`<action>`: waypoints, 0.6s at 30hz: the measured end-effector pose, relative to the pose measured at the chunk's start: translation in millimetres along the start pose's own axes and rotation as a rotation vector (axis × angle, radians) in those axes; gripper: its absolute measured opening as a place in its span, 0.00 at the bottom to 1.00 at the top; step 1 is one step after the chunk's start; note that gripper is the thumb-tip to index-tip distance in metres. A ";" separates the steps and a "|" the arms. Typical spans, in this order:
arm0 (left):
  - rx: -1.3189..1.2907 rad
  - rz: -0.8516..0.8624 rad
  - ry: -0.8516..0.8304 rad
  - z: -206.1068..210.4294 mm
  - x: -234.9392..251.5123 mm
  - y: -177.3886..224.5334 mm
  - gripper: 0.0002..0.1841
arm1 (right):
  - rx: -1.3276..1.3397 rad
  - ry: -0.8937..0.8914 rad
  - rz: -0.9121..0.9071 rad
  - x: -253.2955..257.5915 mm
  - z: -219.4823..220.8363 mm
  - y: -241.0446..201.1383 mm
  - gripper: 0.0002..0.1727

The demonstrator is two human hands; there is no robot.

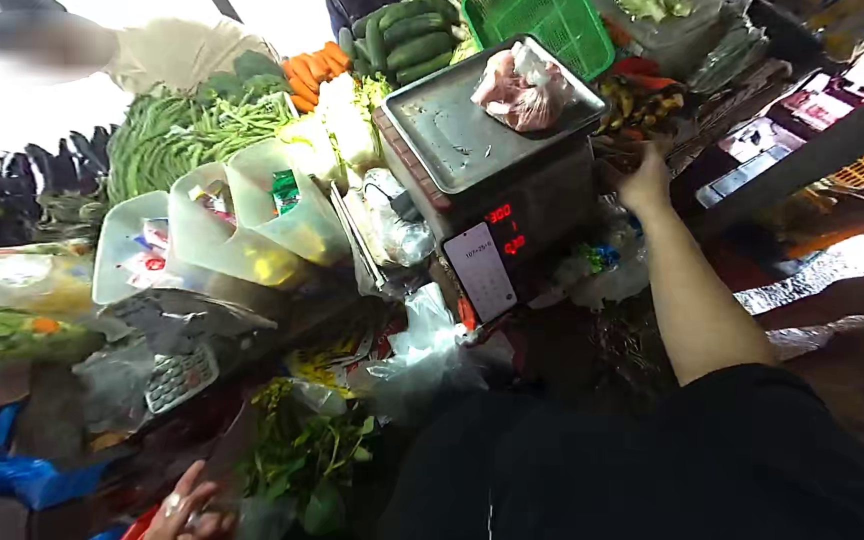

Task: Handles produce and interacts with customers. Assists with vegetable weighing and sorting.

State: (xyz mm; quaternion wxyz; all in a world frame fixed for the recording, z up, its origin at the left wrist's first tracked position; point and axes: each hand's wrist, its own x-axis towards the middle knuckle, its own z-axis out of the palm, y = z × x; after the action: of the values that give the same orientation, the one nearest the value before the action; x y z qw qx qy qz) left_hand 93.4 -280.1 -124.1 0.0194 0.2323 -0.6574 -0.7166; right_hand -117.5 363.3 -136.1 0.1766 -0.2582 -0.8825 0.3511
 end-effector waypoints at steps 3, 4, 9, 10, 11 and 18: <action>0.021 0.007 -0.006 8.1 0.8 6.0 0.19 | -0.004 -0.131 0.021 1.0 18.5 16.0 0.31; 0.021 0.017 -0.011 10.0 1.2 5.8 0.19 | 0.012 -0.129 0.037 -1.1 19.8 17.2 0.32; -0.009 0.024 -0.005 24.8 -4.5 6.0 0.20 | 0.093 -0.088 0.056 -0.2 16.1 21.7 0.35; -0.011 0.024 -0.010 27.5 -6.0 6.2 0.19 | 0.106 -0.094 0.056 0.0 15.3 21.7 0.36; -0.012 0.026 -0.016 28.3 -6.7 5.2 0.19 | 0.118 -0.097 0.060 -0.3 14.5 20.8 0.37; -0.038 -0.005 0.007 28.1 -11.0 -3.7 0.19 | 0.098 -0.034 0.041 -6.2 16.4 20.4 0.36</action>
State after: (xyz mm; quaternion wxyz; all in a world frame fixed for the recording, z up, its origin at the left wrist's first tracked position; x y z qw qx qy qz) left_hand 94.1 -249.7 -123.5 0.0243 0.2361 -0.6432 -0.7280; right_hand -113.8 363.7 -162.7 0.1666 -0.2613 -0.8616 0.4021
